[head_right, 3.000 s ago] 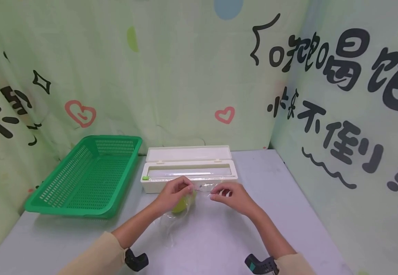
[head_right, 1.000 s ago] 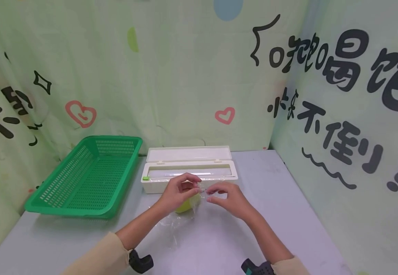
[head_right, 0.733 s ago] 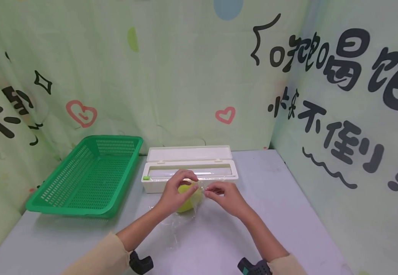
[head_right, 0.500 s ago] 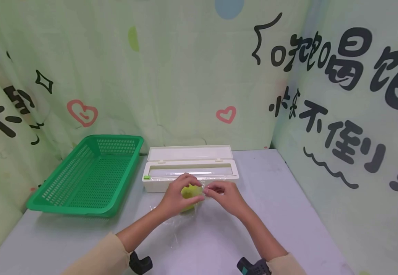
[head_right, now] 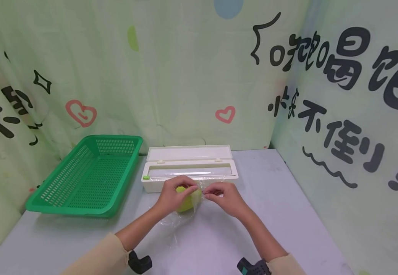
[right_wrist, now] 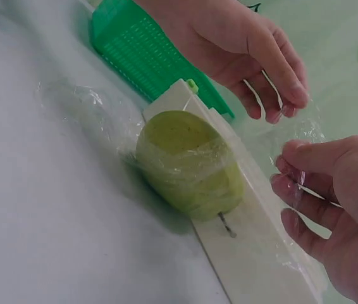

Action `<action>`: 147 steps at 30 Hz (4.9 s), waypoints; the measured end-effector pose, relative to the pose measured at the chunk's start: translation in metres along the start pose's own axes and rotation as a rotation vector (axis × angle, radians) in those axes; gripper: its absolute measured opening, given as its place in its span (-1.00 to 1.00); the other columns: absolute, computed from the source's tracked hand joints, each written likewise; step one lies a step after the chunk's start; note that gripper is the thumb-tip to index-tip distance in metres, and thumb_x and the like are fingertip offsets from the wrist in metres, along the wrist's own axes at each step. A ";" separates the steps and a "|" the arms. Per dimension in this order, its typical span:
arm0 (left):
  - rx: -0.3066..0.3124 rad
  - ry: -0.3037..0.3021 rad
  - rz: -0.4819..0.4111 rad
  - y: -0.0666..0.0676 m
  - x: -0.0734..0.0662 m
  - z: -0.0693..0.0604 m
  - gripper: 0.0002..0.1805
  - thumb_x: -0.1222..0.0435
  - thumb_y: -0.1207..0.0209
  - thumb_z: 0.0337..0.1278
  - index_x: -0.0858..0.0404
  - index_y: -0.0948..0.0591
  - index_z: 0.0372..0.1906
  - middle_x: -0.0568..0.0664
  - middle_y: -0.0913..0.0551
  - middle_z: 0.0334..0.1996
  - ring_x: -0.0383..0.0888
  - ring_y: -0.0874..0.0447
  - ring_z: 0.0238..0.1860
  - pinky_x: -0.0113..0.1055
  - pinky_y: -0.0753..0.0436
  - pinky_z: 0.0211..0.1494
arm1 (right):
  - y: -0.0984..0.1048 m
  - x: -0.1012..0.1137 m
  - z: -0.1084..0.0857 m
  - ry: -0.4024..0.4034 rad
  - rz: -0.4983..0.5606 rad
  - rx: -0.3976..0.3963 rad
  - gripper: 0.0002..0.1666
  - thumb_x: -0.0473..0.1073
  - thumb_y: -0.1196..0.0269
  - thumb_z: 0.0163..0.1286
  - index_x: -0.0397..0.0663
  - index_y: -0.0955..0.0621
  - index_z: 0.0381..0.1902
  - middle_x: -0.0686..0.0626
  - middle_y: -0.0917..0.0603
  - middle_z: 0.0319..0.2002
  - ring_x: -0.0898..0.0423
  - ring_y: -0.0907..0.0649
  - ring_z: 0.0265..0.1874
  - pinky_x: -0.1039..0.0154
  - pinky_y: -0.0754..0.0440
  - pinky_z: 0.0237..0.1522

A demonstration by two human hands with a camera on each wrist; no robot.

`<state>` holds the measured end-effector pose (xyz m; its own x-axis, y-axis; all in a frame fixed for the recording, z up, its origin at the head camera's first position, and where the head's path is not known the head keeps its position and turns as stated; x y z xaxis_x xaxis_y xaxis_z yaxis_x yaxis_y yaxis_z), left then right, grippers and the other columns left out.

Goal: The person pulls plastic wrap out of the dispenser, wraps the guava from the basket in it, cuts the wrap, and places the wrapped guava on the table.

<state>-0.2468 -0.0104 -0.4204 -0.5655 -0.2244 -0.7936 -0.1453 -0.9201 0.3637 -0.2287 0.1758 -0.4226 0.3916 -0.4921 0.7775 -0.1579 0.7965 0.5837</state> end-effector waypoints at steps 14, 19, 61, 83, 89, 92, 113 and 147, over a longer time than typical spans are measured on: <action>0.106 0.229 -0.334 0.010 0.011 0.003 -0.90 0.42 -0.19 0.22 0.42 -0.59 -0.24 0.36 -0.62 -0.34 -0.26 -0.61 -0.42 -0.46 -0.62 -0.29 | 0.019 -0.025 -0.006 -0.105 -0.054 -0.062 -0.81 -0.25 -0.33 0.25 -0.13 -0.71 -0.16 -0.02 -0.74 -0.26 0.26 -0.65 -0.32 0.42 -0.65 -0.22; 0.164 0.238 -0.351 0.008 0.005 0.004 -0.88 0.39 -0.17 0.27 0.42 -0.58 -0.21 0.44 -0.54 -0.34 -0.22 -0.48 -0.47 -0.50 -0.53 -0.35 | 0.023 -0.021 -0.007 -0.100 -0.065 -0.069 -0.81 -0.23 -0.34 0.24 -0.12 -0.71 -0.17 -0.03 -0.75 -0.23 0.22 -0.65 -0.30 0.44 -0.65 -0.21; 0.121 0.031 -0.005 0.013 -0.028 0.016 -0.91 0.38 -0.25 0.18 0.26 -0.71 -0.23 0.05 -0.76 -0.34 -0.03 -0.75 -0.38 -0.51 -0.68 -0.23 | 0.030 -0.016 -0.012 -0.091 -0.082 -0.032 -0.64 -0.14 -0.38 0.23 -0.04 -0.65 0.00 -0.04 -0.69 0.01 -0.02 -0.63 -0.01 0.21 -0.67 -0.02; 0.076 0.009 0.182 0.012 -0.024 -0.002 -0.70 0.27 -0.30 0.15 0.25 -0.59 -0.02 0.02 -0.67 -0.18 -0.15 -0.68 -0.20 -0.50 -0.68 -0.22 | 0.003 0.035 0.018 -0.012 0.071 -0.082 -0.85 -0.23 -0.34 0.25 -0.16 -0.71 -0.23 -0.12 -0.77 -0.32 0.10 -0.73 -0.52 0.31 -0.72 -0.32; 0.192 0.106 0.164 0.009 -0.003 -0.014 -0.73 0.26 -0.29 0.17 0.25 -0.62 -0.05 -0.01 -0.69 -0.20 -0.21 -0.64 -0.24 -0.43 -0.67 -0.14 | 0.008 0.044 0.021 0.053 0.051 -0.191 -0.90 -0.18 -0.38 0.22 -0.07 -0.74 -0.31 -0.03 -0.77 -0.38 0.20 -0.72 -0.46 0.36 -0.68 -0.32; 0.184 0.086 0.179 0.008 0.001 -0.017 -0.80 0.33 -0.30 0.14 0.26 -0.66 -0.13 -0.02 -0.70 -0.24 -0.21 -0.62 -0.26 -0.44 -0.66 -0.13 | 0.011 0.050 0.023 0.097 0.055 -0.249 -0.91 -0.18 -0.40 0.20 -0.03 -0.75 -0.33 -0.01 -0.78 -0.37 0.31 -0.71 -0.39 0.41 -0.66 -0.21; 0.110 0.006 0.204 0.041 -0.008 -0.016 -0.94 0.42 -0.22 0.19 0.25 -0.56 -0.28 0.01 -0.76 -0.33 -0.16 -0.76 -0.26 -0.50 -0.68 -0.13 | 0.036 0.051 0.024 0.025 0.323 -0.333 -0.76 -0.26 -0.39 0.20 -0.34 -0.69 -0.23 0.22 -0.75 -0.44 0.16 -0.75 -0.37 0.40 -0.70 -0.16; 0.375 0.150 0.164 0.050 -0.017 -0.010 -0.84 0.26 -0.06 0.39 0.19 -0.36 -0.08 -0.06 -0.51 -0.45 -0.26 -0.43 -0.51 -0.45 -0.50 -0.42 | 0.040 0.038 0.018 0.003 0.342 -0.475 -0.71 -0.22 -0.30 0.30 -0.33 -0.65 -0.11 0.24 -0.73 -0.40 0.18 -0.62 -0.64 0.43 -0.67 -0.41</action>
<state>-0.2365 -0.0562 -0.3936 -0.4858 -0.4277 -0.7623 -0.3635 -0.6942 0.6212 -0.2363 0.1825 -0.3660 0.3923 -0.1793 0.9022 0.1484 0.9803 0.1304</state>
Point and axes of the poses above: each hand's wrist, its own z-axis towards the middle knuckle, its own y-axis out of the back of the hand, x = y × z, the point moved 4 cm from there along z, towards the middle knuckle
